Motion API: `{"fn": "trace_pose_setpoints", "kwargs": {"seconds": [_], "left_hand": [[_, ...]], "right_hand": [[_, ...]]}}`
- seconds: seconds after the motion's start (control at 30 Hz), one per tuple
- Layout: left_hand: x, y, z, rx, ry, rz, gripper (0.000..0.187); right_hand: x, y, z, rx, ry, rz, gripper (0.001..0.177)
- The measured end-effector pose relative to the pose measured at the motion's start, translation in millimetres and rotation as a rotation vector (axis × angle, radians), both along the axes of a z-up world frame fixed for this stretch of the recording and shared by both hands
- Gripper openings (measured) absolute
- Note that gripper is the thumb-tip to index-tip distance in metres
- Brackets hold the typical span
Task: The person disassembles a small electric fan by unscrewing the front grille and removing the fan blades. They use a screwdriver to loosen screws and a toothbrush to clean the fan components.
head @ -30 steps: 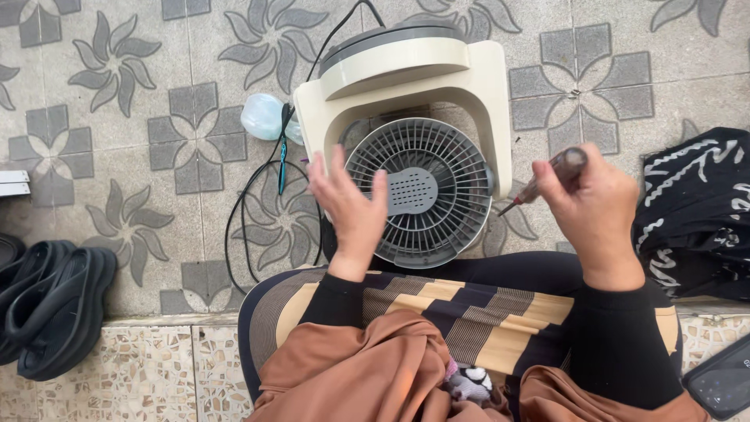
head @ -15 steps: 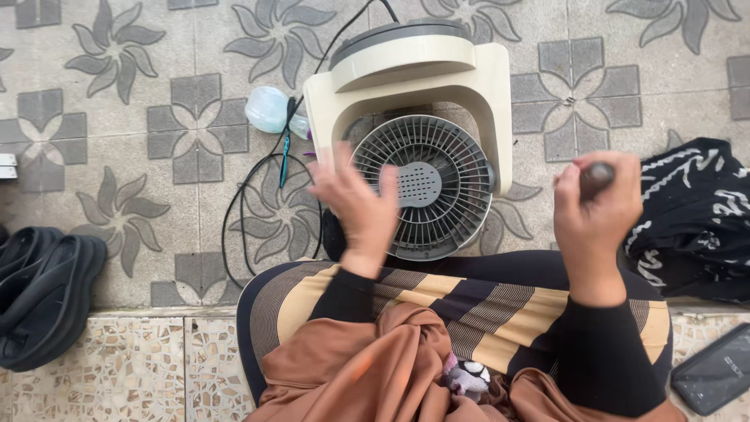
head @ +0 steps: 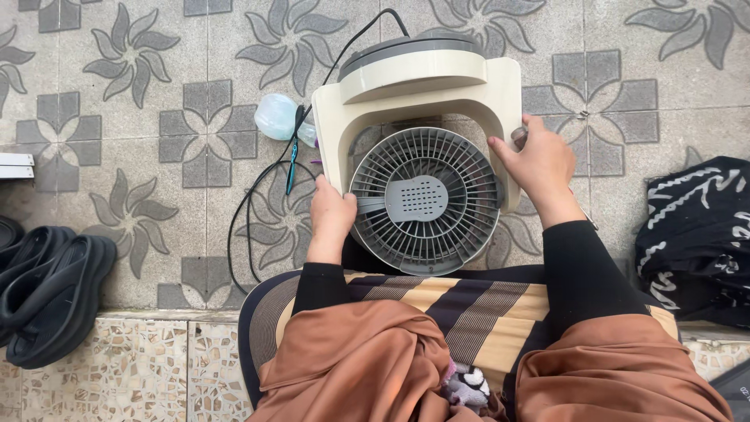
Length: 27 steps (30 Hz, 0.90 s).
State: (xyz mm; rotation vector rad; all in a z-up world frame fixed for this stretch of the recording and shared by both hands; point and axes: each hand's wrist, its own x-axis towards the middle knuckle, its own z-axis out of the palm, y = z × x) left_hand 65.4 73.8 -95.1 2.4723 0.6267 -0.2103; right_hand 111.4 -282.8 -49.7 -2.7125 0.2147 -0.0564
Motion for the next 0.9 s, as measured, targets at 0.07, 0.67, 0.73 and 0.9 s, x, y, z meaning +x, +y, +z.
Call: {"fn": "trace_pose_setpoints", "kwargs": {"seconds": [0.07,0.67,0.73,0.9], "left_hand": [[6.8,1.1,-3.2,-0.01,-0.073,0.016,0.056],[57.3,-3.4,23.2,0.043,-0.324,-0.148,0.053],[73.5,-1.5,24.4,0.051,-0.334,-0.196,0.053],[100.7,0.5,29.4,0.032,-0.387,-0.274,0.053]], "right_hand": [[6.9,-1.2,-3.7,-0.018,-0.095,0.01,0.078],[-41.5,0.4,22.8,0.006,0.15,-0.204,0.082],[-47.3,6.0,23.5,-0.007,0.189,-0.219,0.084],[-44.3,17.1,23.6,-0.052,0.262,-0.233,0.086]]}}
